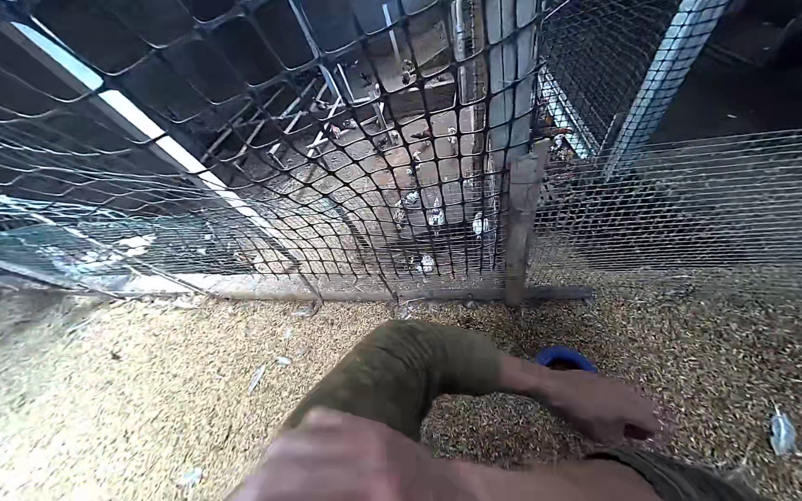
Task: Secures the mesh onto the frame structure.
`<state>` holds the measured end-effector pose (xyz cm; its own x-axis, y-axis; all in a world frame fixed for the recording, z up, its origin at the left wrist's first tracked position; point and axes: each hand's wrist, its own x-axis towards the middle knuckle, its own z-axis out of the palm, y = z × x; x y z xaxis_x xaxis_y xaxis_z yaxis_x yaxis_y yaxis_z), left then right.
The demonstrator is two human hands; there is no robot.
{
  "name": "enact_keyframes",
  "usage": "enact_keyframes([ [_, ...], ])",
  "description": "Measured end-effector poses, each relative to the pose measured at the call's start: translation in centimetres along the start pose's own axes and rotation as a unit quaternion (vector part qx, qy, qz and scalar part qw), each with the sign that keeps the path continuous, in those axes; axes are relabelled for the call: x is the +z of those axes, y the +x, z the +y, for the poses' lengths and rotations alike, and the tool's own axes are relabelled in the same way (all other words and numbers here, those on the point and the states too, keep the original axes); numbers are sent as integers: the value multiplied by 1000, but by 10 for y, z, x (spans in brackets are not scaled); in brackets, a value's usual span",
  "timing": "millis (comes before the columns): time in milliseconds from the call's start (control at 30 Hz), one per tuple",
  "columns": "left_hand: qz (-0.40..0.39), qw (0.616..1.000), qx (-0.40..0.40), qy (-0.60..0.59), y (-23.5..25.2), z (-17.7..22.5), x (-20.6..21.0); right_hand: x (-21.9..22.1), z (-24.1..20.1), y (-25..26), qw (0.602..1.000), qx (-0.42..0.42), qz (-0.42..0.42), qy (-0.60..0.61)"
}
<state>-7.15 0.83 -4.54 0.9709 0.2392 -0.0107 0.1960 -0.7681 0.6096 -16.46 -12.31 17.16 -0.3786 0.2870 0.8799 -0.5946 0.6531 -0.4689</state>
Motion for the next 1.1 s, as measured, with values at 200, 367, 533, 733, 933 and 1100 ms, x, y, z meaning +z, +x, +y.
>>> enact_keyframes([
  [200, 329, 921, -203, -56, -149, 49, -69, -81, 13, -58, 969, 196, 130, 73],
  [367, 609, 729, -301, 80, -250, 1, -96, -138, 31, -87, 913, 328, 238, 46],
  [533, 710, 565, -412, 79, -312, -2, -121, -168, 57, -102, 889, 335, 296, 97],
  [733, 694, 557, -446, 100, -331, 2, -137, -178, 84, -96, 880, 316, 327, 141],
  [933, 666, 571, -469, 102, -338, 16, -127, -187, 100, -103, 864, 308, 353, 185],
  [1100, 646, 556, -513, 99, -336, 32, -125, -193, 107, -107, 867, 279, 335, 242],
])
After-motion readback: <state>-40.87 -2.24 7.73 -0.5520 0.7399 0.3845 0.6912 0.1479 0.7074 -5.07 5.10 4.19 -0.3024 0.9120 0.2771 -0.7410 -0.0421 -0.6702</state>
